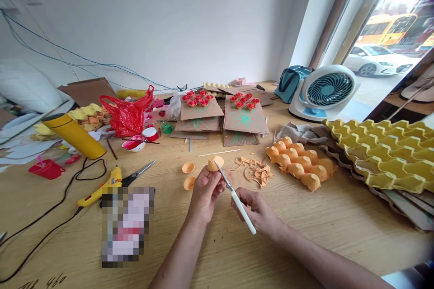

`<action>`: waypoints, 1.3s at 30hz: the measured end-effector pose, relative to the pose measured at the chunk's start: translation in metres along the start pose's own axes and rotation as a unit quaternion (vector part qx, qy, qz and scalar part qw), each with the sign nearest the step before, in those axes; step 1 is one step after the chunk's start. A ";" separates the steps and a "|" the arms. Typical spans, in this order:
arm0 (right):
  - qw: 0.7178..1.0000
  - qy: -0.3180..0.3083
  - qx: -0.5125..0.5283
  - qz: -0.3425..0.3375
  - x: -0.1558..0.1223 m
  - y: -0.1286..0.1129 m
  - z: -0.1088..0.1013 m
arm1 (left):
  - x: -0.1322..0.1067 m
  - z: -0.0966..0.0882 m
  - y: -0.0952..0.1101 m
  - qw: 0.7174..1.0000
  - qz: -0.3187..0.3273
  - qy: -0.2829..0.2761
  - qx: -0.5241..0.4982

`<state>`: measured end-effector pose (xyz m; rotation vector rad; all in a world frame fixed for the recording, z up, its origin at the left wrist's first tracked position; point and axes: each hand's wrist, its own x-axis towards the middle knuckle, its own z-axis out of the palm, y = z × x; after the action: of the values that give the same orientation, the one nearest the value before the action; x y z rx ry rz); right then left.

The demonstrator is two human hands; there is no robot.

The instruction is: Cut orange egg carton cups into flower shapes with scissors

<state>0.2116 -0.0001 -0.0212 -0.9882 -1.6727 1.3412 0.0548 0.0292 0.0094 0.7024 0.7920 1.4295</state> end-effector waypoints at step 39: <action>0.973 -0.091 0.194 0.088 0.001 0.010 0.004 | 0.012 -0.016 0.015 0.983 0.075 0.087 -0.146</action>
<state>0.2082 0.0009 -0.0315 -0.8155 -1.3957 1.8403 0.0325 0.0414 0.0121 0.4222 0.6528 1.7203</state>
